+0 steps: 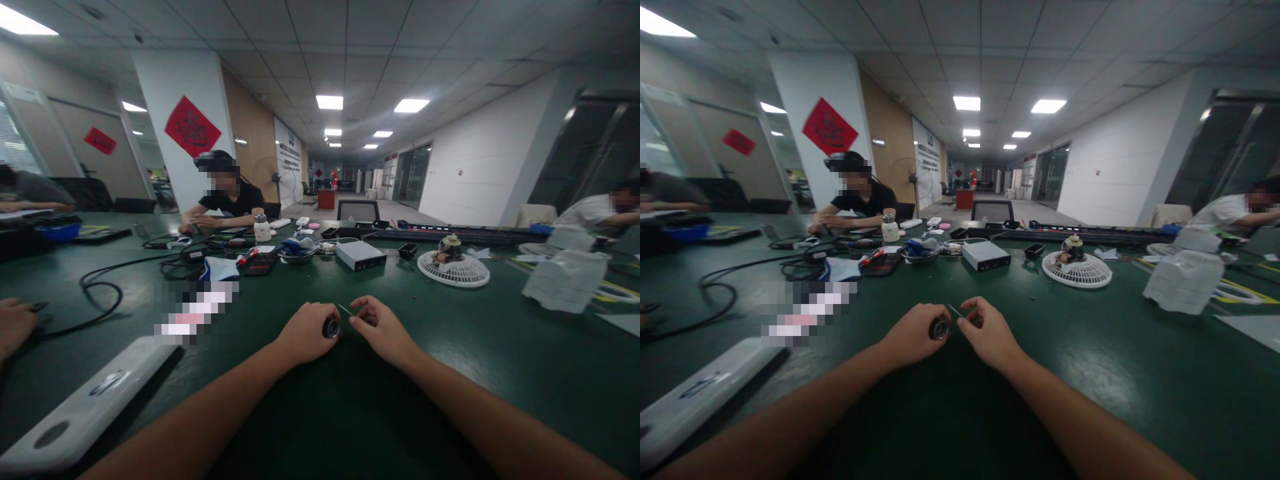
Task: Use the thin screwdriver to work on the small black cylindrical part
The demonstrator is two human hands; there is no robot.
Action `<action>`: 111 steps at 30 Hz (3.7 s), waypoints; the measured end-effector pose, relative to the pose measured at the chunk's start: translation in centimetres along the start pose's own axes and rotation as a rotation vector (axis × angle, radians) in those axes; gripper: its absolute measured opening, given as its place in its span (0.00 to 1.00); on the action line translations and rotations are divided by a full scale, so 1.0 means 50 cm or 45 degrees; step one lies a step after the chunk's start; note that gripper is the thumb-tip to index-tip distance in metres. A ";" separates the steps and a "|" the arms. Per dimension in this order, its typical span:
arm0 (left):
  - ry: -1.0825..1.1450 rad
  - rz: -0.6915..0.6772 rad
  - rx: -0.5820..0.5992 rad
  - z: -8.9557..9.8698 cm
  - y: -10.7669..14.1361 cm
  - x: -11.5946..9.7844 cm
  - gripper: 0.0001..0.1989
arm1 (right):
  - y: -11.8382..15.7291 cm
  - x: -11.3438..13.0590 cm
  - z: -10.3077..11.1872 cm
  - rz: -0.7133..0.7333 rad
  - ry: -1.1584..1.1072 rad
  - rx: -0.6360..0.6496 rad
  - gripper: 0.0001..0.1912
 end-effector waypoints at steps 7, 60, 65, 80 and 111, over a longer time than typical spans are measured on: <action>-0.002 0.189 -0.137 0.017 -0.005 0.029 0.05 | 0.016 0.031 0.017 0.115 0.129 0.065 0.09; 0.118 0.163 -0.204 0.011 -0.001 0.040 0.18 | -0.008 -0.009 0.019 0.083 0.428 0.069 0.10; 0.186 0.054 -0.179 0.009 0.002 0.018 0.16 | -0.002 0.011 0.023 0.114 0.344 -0.016 0.07; 0.258 -0.139 -0.069 0.006 0.005 -0.016 0.13 | 0.004 0.012 0.006 0.076 0.369 -0.024 0.08; 0.084 0.066 -0.203 0.009 0.005 -0.007 0.08 | 0.037 0.061 0.003 0.337 0.676 0.211 0.06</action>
Point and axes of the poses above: each hand's wrist, its own y-axis away from the middle knuckle, its own z-axis out of the back of the hand, x = y × z, the point moved 4 cm from there along -y, towards the middle knuckle, and after that the axes turned 13 degrees about y, right-handed, at the moved point
